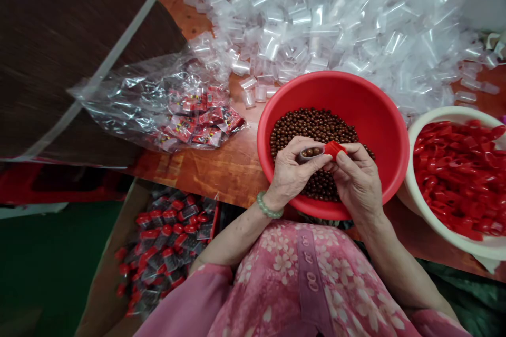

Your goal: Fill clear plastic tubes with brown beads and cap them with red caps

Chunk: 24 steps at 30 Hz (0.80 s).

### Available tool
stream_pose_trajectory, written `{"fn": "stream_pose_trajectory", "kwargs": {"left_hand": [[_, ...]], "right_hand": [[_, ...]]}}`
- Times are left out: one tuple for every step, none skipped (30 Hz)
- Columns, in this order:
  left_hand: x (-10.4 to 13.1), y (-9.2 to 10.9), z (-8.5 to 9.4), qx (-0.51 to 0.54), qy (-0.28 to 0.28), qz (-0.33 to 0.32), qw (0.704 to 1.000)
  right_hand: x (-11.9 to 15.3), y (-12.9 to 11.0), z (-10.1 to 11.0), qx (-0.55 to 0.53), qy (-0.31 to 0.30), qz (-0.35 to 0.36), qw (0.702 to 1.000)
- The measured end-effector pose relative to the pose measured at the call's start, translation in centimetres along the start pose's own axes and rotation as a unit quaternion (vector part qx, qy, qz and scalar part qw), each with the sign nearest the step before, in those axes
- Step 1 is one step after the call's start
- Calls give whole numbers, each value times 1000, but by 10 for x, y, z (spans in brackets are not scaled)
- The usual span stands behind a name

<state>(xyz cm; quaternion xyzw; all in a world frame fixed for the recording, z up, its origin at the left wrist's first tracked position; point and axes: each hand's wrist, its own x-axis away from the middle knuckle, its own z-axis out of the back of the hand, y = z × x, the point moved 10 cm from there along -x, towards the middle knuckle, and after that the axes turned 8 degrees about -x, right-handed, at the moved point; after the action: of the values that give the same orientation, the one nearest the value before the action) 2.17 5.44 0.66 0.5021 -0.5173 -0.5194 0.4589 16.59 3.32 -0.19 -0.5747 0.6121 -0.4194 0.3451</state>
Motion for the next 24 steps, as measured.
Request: {"fn": "stream_pose_trajectory", "kwargs": {"left_hand": [[0,1,1,-8,5,-7,1000],[0,1,1,-13,5,-5,1000],[0,0,0,-16,3,2,1000],[0,-2,-1,-17,0,10,1000],[0,-4,-2,-17,-4,15,1000],[1,-4,-3,-16,-8,15,1000],[1,-5,-3,-16,-12,12,1000],[2,-5,-4,-16,-17,7,1000],[2,-6,-5,-15,-23,4,1000],[3,-6,-7,-11,-34,2,999],[3,-7,-9,-2,-48,2,999],[4,-9,-12,8,-65,7,998],[5,-10,-15,18,-85,16,996],[6,-12,-19,28,-107,30,993],[7,-15,-23,38,-130,47,990],[9,-17,-27,50,-151,68,985],[11,-19,-30,63,-168,86,980],[12,-20,-32,76,-180,99,976],[12,-20,-33,90,-184,107,973],[12,-20,-32,100,-183,113,971],[12,-20,-31,106,-177,116,971],[11,-21,-30,107,-171,119,972],[11,-21,-30,107,-170,123,972],[11,-22,-30,107,-174,128,970]], "right_hand": [[0,0,-1,8,-2,3,1000],[-1,0,-1,17,-2,7,1000],[-1,-1,0,29,0,10,1000],[-2,-3,2,41,5,14,999],[-2,-7,5,59,12,23,998],[-2,-15,9,86,20,40,995],[-3,-25,12,125,25,65,990],[-3,-37,12,174,21,94,980],[-3,-48,10,227,3,118,967],[-3,-56,4,278,-27,134,951],[-4,-61,-3,316,-66,140,936],[-5,-63,-9,338,-103,137,926],[-5,-63,-13,343,-131,128,921],[-6,-63,-16,336,-147,120,923],[-7,-63,-18,322,-152,114,928],[-9,-62,-18,305,-151,111,934],[-9,-59,-19,290,-148,106,939],[-10,-56,-20,278,-145,105,944],[-10,-52,-21,272,-143,107,946],[-10,-50,-22,271,-140,111,946],[-9,-48,-23,275,-138,116,944],[-9,-47,-23,283,-135,124,942],[-9,-48,-23,291,-130,134,938],[-9,-51,-23,297,-124,146,936]]}}
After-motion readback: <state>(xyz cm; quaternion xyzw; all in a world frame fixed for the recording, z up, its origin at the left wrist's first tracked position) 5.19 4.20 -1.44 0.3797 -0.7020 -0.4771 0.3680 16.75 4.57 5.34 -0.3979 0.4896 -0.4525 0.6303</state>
